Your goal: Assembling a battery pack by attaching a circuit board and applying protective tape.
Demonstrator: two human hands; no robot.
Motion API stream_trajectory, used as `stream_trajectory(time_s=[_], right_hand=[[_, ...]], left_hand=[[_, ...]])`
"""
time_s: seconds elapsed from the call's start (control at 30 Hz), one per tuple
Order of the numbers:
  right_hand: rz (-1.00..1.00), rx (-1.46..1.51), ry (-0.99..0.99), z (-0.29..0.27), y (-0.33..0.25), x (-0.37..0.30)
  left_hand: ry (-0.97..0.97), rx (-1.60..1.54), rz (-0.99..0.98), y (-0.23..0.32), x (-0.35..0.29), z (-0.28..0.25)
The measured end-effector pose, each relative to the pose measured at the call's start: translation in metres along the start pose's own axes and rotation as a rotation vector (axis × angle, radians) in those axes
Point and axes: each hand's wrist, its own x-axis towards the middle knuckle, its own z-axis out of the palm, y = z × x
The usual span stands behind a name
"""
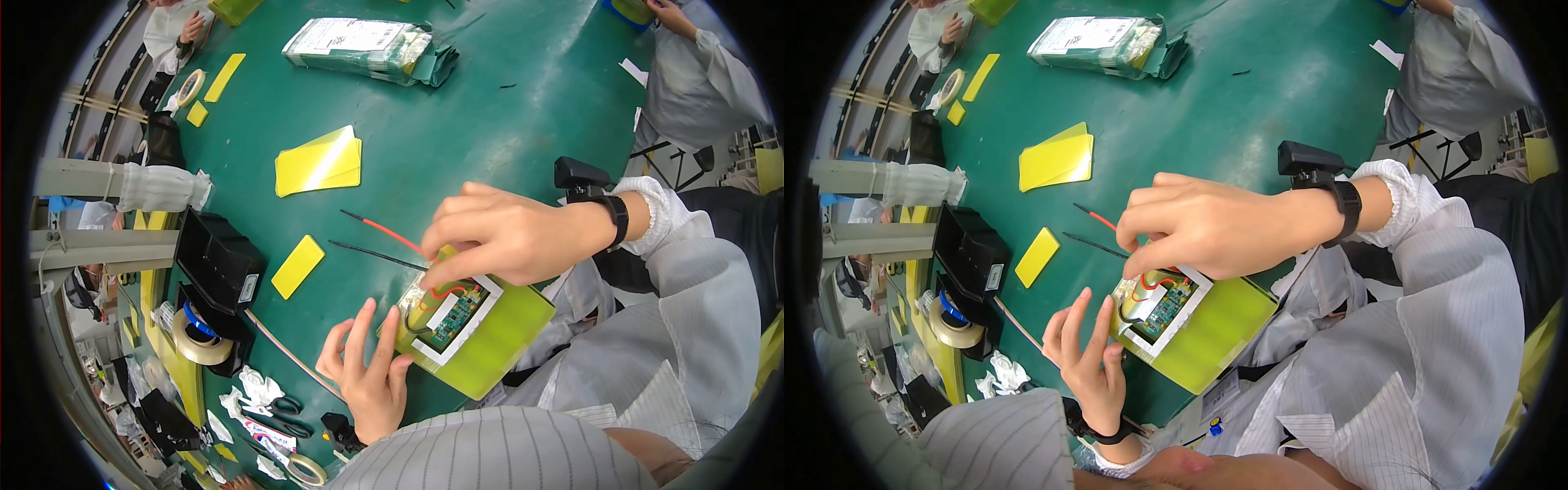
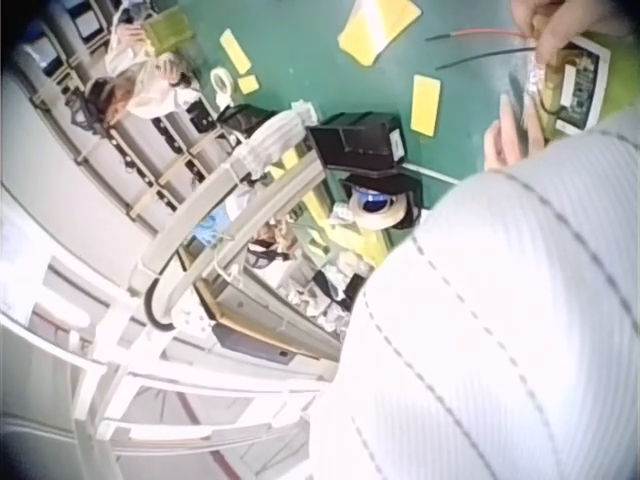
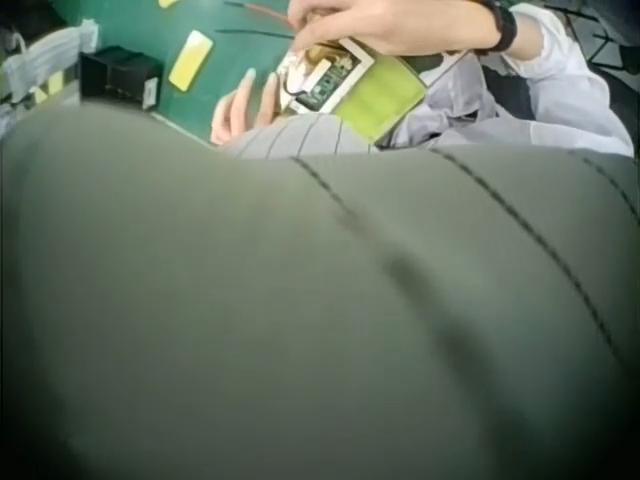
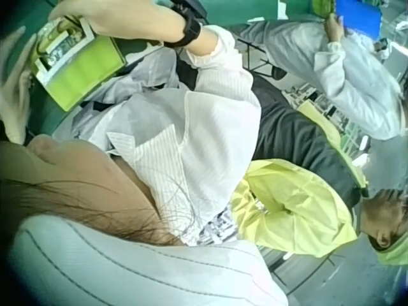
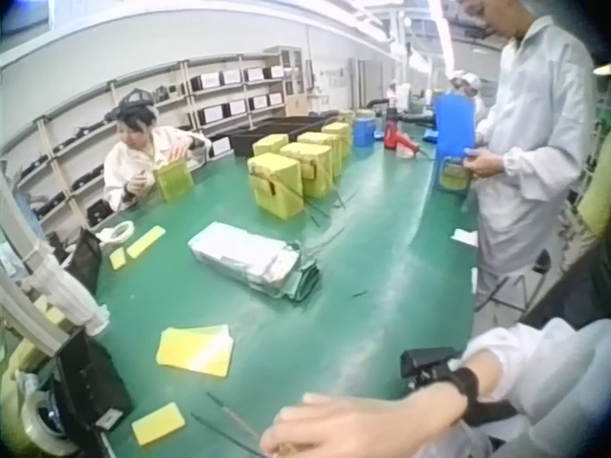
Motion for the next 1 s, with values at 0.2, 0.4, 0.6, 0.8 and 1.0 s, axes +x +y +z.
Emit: stream_trajectory(time_s=[0.2,0.4,0.6,0.8,1.0], right_hand=[[-0.082,-0.079,-0.034,0.009,0.005,0.002],[-0.13,-0.162,-0.061,0.012,0.003,0.001],[-0.019,-0.043,-0.021,-0.002,0.001,0.004],[0.21,0.099,0.219,-0.01,0.013,-0.012],[0.168,0.078,0.116,-0.01,0.02,-0.013]], left_hand=[[-0.015,0.118,0.014,0.002,0.002,-0.003],[-0.013,0.078,0.033,0.0,0.002,-0.003],[-0.028,-0.025,0.014,0.0,0.004,-0.004],[0.199,-0.359,-0.207,-0.01,-0.004,-0.003],[0.429,-0.397,-0.393,-0.009,-0.004,0.0]])
